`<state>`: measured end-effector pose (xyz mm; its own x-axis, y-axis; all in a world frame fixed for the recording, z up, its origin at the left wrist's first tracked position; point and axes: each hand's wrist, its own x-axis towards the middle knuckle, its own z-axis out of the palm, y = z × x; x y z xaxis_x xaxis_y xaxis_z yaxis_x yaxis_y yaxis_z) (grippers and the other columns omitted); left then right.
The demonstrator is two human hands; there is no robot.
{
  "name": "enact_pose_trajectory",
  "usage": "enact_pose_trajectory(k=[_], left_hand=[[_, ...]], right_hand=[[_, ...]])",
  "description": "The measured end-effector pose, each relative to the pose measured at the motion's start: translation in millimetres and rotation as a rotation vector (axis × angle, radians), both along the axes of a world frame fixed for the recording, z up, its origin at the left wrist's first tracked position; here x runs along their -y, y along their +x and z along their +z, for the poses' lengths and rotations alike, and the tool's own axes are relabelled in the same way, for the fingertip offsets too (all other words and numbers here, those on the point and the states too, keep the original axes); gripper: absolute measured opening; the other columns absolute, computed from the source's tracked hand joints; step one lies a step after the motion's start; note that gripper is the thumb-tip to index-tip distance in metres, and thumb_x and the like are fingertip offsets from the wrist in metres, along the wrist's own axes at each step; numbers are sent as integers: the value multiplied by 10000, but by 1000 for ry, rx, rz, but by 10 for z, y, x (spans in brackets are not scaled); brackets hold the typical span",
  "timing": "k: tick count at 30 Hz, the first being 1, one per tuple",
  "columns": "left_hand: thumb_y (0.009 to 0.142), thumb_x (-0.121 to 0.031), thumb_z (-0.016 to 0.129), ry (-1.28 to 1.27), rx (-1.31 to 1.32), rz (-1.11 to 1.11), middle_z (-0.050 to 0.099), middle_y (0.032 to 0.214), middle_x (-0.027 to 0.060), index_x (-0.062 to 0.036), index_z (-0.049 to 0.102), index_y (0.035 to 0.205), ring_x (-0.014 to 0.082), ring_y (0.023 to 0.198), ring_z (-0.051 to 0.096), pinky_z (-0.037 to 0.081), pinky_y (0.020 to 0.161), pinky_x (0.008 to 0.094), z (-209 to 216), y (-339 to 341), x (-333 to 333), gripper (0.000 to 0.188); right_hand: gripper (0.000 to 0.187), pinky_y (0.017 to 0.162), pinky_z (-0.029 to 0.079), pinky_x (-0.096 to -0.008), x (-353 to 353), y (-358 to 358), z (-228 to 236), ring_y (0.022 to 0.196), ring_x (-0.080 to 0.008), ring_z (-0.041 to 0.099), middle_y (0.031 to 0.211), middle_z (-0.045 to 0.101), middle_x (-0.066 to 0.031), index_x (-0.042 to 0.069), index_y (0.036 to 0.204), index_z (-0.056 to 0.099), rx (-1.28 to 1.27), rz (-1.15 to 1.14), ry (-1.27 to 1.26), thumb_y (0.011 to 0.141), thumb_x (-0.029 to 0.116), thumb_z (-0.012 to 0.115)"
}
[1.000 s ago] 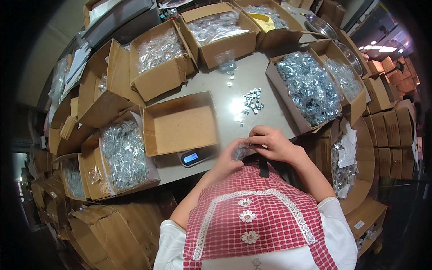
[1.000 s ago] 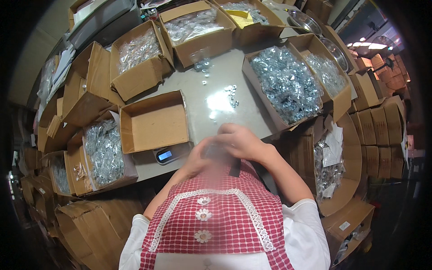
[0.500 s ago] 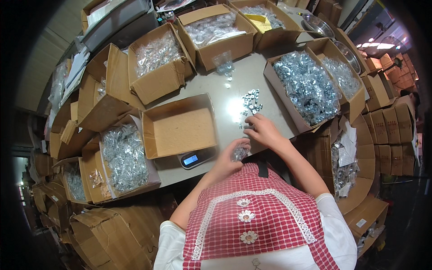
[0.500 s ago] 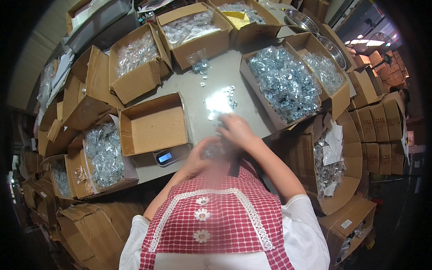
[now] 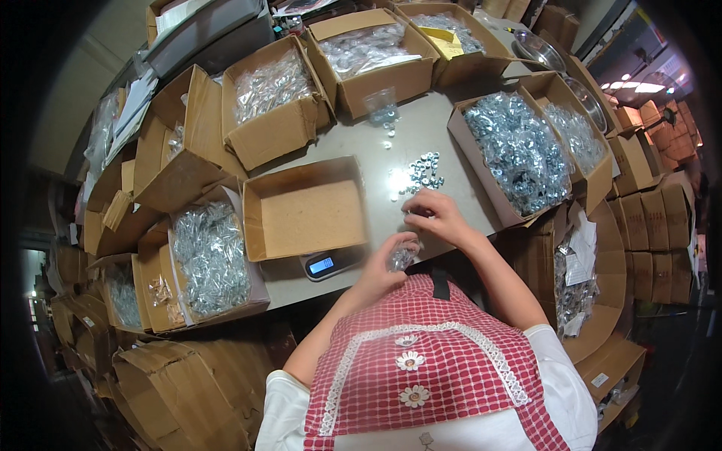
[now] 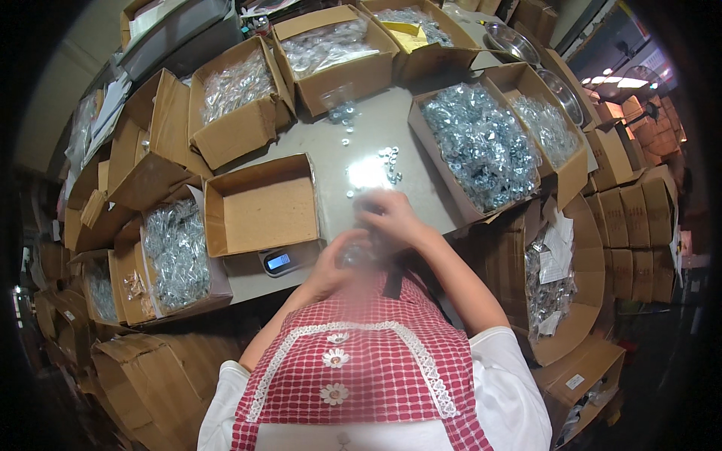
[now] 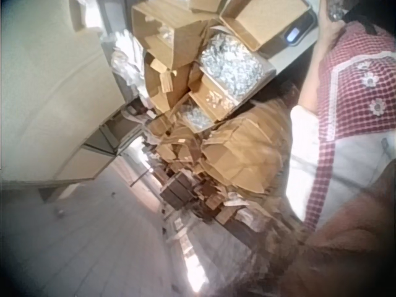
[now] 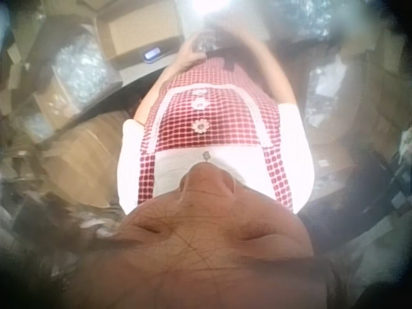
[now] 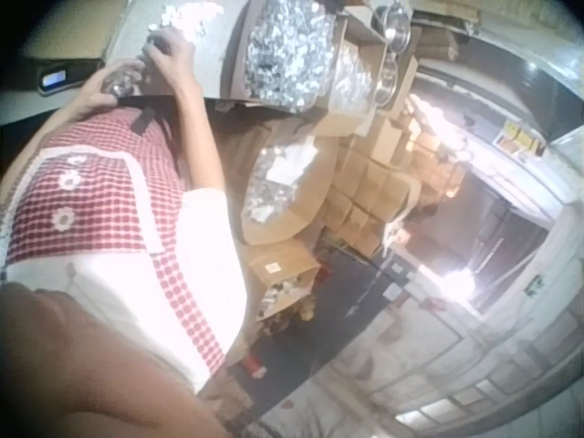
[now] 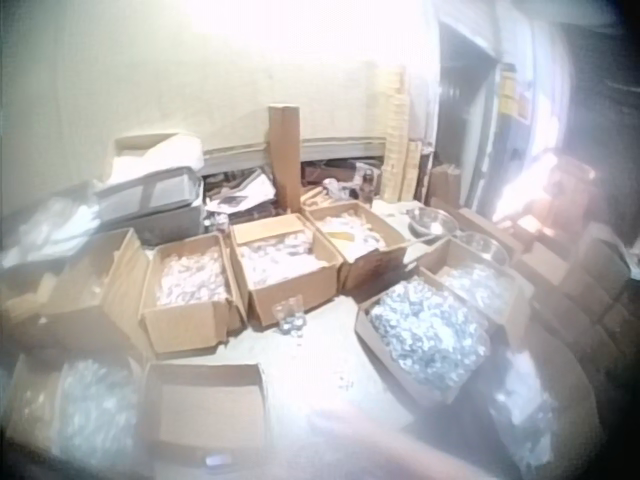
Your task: The person sorts small metal hardware pieces from a box onto a table, places them into a clear plastic bag, and seals the bag using a handheld tape dispenser. The sealed bag is then placed into a cardboard box.
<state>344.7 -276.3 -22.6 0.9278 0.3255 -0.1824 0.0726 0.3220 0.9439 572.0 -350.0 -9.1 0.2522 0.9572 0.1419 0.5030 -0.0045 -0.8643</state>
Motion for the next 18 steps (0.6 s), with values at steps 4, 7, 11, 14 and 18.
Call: enact_pose_trajectory(k=[4, 7, 11, 14, 18], left_hand=[[748, 31, 627, 20, 5, -2, 587, 1367, 111, -16, 465, 1502, 200, 1298, 551, 420, 1122, 314, -14, 29, 4, 773], [746, 36, 625, 65, 4, -53, 589, 1347, 102, -19, 478, 1488, 195, 1262, 563, 437, 1096, 313, 29, 84, -14, 758], [745, 61, 608, 103, 31, -77, 589, 1316, 84, -28, 500, 1475, 185, 1211, 577, 460, 1051, 307, 85, 147, -32, 743], [748, 82, 594, 148, 111, -73, 590, 1293, 68, -41, 514, 1469, 171, 1175, 582, 483, 1003, 300, 90, 218, -57, 736], [774, 34, 667, -32, -6, -112, 589, 1407, 102, -44, 511, 1509, 197, 1314, 562, 457, 1101, 340, 107, 303, -112, 755]], right_hand=[[236, 721, 545, -328, 284, 24, 447, 853, -212, 684, 986, 702, -80, 48, 1127, 782, 54, 248, 67, 899, 107, 806], [254, 747, 565, -341, 365, -49, 590, 877, -225, 702, 1038, 708, -96, 60, 1165, 786, 108, 278, 28, 911, 76, 792], [236, 752, 571, -330, 433, -32, 563, 887, -203, 715, 1049, 721, -102, 45, 1164, 778, 55, 246, 12, 929, 56, 764], [221, 745, 569, -319, 502, 115, 376, 886, -177, 718, 1029, 726, -106, 20, 1152, 768, -28, 94, -21, 934, 52, 743], [340, 804, 569, -357, 301, 581, -76, 905, -223, 699, 1045, 686, -118, 27, 1223, 725, 219, -296, -164, 898, 121, 762]])
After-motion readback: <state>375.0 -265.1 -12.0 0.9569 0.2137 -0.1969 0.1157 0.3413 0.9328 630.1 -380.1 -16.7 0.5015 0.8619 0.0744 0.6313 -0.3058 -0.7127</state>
